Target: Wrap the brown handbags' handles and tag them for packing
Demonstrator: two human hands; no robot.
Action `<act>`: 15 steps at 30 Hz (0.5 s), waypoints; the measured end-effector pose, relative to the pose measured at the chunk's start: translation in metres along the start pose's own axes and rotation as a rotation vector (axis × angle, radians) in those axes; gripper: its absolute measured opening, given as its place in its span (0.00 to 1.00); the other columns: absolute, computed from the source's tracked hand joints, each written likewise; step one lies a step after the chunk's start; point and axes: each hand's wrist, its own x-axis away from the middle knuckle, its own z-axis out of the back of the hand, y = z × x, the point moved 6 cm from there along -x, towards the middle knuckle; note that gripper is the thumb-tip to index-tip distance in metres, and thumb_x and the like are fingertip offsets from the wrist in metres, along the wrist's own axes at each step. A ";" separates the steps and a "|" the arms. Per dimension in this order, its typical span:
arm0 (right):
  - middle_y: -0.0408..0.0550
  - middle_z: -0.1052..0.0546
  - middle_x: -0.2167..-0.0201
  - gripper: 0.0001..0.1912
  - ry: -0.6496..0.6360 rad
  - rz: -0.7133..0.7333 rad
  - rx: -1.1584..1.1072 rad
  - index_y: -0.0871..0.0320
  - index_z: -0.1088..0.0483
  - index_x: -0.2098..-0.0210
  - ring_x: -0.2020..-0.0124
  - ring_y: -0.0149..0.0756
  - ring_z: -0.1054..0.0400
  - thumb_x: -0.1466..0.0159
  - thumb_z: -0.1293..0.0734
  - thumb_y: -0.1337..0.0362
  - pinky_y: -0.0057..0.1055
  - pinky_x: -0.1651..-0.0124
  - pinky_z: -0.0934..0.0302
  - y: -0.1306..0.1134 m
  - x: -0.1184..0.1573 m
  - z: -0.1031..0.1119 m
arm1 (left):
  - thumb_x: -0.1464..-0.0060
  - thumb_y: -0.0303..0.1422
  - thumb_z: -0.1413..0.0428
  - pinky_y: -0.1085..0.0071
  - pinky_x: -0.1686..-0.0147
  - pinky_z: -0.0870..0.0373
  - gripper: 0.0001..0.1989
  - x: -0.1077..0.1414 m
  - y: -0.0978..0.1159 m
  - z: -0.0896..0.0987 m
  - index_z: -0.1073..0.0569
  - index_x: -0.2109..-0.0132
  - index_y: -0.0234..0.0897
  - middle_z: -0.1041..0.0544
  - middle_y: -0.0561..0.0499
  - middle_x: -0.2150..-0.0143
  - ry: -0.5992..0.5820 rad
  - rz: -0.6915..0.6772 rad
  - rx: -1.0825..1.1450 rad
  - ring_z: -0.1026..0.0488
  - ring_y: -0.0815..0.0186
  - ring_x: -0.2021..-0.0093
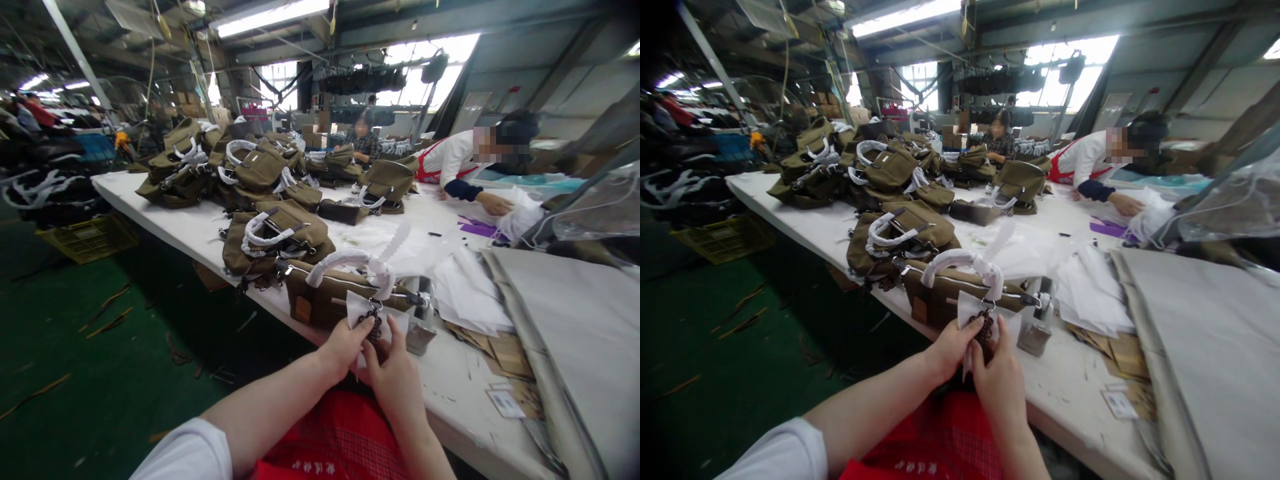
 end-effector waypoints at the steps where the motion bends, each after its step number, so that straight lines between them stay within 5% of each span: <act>1: 0.52 0.19 0.62 0.38 -0.018 0.015 0.035 0.57 0.52 0.32 0.62 0.51 0.23 0.36 0.39 0.50 0.42 0.63 0.32 -0.002 0.003 -0.001 | 0.60 0.47 0.32 0.68 0.60 0.32 0.25 0.000 -0.001 0.001 0.23 0.60 0.32 0.22 0.47 0.65 0.018 -0.015 -0.030 0.26 0.64 0.65; 5: 0.51 0.18 0.60 0.35 -0.073 0.074 0.021 0.57 0.53 0.32 0.59 0.48 0.23 0.34 0.41 0.52 0.39 0.62 0.32 -0.006 0.010 0.000 | 0.57 0.52 0.36 0.68 0.62 0.32 0.27 -0.001 -0.006 0.006 0.23 0.61 0.31 0.22 0.47 0.66 0.043 0.015 0.019 0.26 0.64 0.66; 15: 0.47 0.18 0.67 0.32 -0.039 0.068 0.027 0.56 0.43 0.36 0.66 0.47 0.23 0.35 0.39 0.50 0.38 0.66 0.34 0.003 0.017 0.006 | 0.54 0.41 0.43 0.68 0.66 0.33 0.14 0.001 -0.022 0.009 0.27 0.69 0.32 0.26 0.48 0.73 -0.019 0.143 0.104 0.30 0.66 0.73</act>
